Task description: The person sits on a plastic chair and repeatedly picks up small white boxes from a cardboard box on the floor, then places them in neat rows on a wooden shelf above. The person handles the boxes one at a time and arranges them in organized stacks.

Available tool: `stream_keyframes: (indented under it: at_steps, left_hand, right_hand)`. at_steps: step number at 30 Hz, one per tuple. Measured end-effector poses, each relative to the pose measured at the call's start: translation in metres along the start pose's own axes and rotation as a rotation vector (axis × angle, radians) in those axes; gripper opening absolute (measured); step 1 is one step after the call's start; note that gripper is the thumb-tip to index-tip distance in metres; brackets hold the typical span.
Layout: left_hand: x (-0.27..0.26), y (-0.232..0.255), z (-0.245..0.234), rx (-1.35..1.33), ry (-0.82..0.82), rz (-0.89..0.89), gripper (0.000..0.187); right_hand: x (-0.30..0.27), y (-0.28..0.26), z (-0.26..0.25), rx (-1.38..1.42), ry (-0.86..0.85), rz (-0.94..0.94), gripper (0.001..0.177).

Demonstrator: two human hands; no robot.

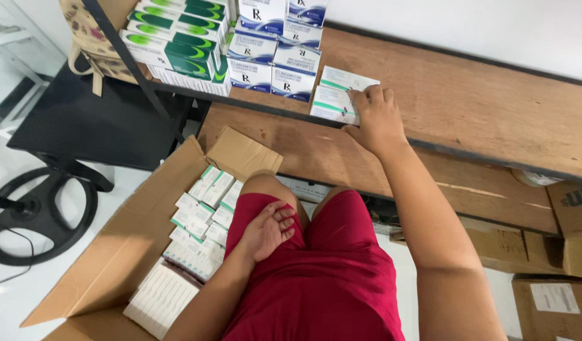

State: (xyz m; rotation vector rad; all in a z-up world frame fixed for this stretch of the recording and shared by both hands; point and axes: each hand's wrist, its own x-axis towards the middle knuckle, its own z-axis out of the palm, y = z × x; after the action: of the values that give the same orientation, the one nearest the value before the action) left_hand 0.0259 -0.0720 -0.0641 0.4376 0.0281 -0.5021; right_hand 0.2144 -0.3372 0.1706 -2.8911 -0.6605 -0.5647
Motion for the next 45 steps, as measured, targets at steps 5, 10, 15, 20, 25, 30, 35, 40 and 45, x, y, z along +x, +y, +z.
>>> stream_keyframes:
  at_steps: [5, 10, 15, 20, 25, 30, 35, 40, 45]
  left_hand:
    - [0.006, -0.001, 0.001, 0.019, 0.010, 0.000, 0.031]
    - [0.003, 0.001, -0.001, 0.019, 0.025, -0.007, 0.031]
    - [0.002, -0.001, -0.001, 0.005, 0.006, -0.020, 0.031]
    - [0.002, 0.002, 0.005, 0.011, 0.006, -0.009, 0.031]
    - [-0.002, 0.003, 0.009, 0.020, 0.012, -0.012, 0.032]
    - [0.001, 0.004, 0.014, 0.001, 0.033, -0.021, 0.034]
    - [0.033, 0.005, 0.019, 0.064, 0.020, -0.016, 0.034]
    - [0.064, -0.005, 0.004, 0.040, 0.098, -0.067, 0.033]
    - [0.068, -0.010, -0.015, 0.024, 0.073, -0.145, 0.038]
  right_hand:
    - [0.019, 0.001, -0.015, 0.103, -0.088, 0.083, 0.079]
    - [0.032, 0.014, -0.034, 0.319, -0.176, 0.143, 0.075]
    - [0.045, 0.043, -0.039, 0.595, 0.052, 0.166, 0.062]
    - [0.057, 0.041, -0.012, 0.623, -0.036, 0.397, 0.073]
    - [0.052, 0.050, 0.016, 0.276, 0.300, -0.044, 0.084]
    - [0.031, 0.049, 0.029, 0.851, 0.198, 0.159, 0.091]
    - [0.031, 0.043, 0.029, 0.814, 0.027, 0.317, 0.090]
    - [0.043, 0.073, 0.044, 0.829, -0.006, 0.513, 0.085]
    - [0.094, 0.132, 0.082, 0.913, 0.113, 0.252, 0.088]
